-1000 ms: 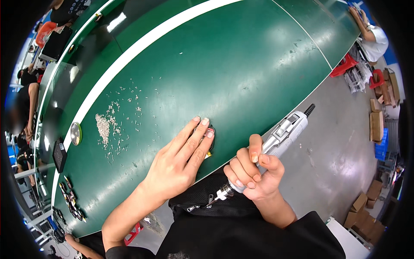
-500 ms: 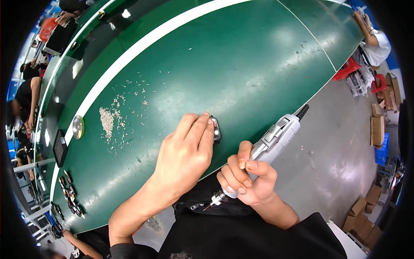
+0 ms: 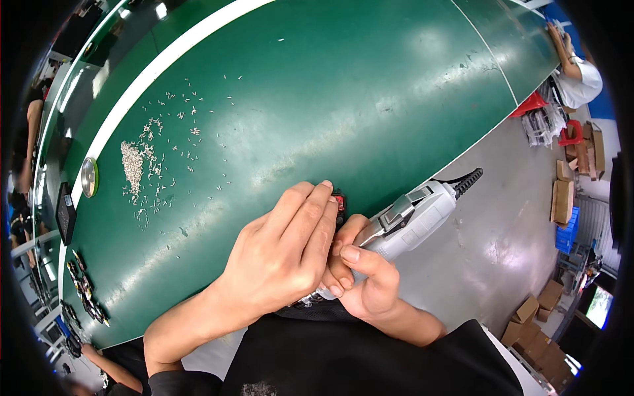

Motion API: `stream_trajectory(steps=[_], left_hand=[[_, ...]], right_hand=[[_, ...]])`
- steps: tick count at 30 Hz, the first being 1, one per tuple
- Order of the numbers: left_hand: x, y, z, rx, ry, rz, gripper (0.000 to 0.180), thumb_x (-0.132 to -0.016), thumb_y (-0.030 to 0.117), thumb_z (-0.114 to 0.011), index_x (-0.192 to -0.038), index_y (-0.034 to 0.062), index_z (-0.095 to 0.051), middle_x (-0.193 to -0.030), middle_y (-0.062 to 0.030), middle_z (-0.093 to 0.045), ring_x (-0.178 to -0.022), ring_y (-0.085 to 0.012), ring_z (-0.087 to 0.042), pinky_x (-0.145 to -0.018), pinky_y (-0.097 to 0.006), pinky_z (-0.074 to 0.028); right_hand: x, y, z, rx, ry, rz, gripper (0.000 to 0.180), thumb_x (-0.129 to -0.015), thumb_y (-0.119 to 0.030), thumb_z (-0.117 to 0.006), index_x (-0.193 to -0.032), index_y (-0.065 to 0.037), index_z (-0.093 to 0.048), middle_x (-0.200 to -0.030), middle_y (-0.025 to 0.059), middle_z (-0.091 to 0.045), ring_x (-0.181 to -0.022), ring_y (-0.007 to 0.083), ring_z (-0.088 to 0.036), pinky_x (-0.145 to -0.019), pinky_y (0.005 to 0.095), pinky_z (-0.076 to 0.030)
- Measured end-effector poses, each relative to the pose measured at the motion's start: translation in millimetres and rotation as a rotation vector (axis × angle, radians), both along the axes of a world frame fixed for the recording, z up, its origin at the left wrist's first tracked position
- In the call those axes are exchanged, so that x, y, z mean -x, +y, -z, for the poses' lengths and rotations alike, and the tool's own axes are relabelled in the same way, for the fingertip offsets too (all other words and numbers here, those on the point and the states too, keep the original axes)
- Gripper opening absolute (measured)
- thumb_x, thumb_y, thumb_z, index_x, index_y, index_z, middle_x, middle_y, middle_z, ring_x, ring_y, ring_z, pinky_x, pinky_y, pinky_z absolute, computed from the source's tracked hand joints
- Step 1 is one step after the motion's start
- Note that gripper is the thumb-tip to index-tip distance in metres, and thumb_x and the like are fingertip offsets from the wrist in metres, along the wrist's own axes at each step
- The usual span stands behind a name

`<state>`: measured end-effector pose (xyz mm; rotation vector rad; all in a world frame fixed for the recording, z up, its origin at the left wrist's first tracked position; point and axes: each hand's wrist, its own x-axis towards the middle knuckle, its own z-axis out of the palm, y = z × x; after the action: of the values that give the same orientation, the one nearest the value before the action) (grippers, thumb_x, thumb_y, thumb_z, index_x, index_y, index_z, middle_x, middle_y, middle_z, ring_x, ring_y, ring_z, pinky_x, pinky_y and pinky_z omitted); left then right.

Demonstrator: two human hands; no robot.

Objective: Assembling small electronic components using an electric screwdriver on a factory assembly line.

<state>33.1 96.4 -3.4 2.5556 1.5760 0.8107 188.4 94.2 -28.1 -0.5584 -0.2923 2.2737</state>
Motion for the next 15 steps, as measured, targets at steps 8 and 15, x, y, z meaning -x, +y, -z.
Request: stream_trajectory(steps=[8, 15], left_hand=[[-2.3, 0.4, 6.2, -0.109, 0.096, 0.002, 0.034, -0.055, 0.004, -0.061, -0.085, -0.014, -0.064, -0.092, -0.023, -0.063, -0.085, -0.0294, -0.062, -0.063, -0.031, -0.057], [-10.2, -6.0, 2.9, -0.083, 0.087, -0.042, 0.039, -0.055, 0.0, -0.064, -0.092, -0.0134, -0.062, -0.099, -0.0237, -0.063, -0.084, -0.0324, -0.064, -0.058, -0.034, -0.055]], right_hand=[[-0.6, -0.1, 3.0, 0.008, 0.023, 0.008, 0.003, -0.091, -0.004, -0.048, -0.093, -0.004, -0.047, -0.059, 0.0031, -0.042, -0.049, 0.0129, -0.042, -0.05, 0.0288, -0.039], [-4.7, 2.8, 5.2, -0.006, 0.057, -0.012, 0.003, -0.091, -0.005, -0.049, -0.092, -0.003, -0.047, -0.058, 0.0032, -0.042, -0.048, 0.0124, -0.042, -0.049, 0.0281, -0.039]])
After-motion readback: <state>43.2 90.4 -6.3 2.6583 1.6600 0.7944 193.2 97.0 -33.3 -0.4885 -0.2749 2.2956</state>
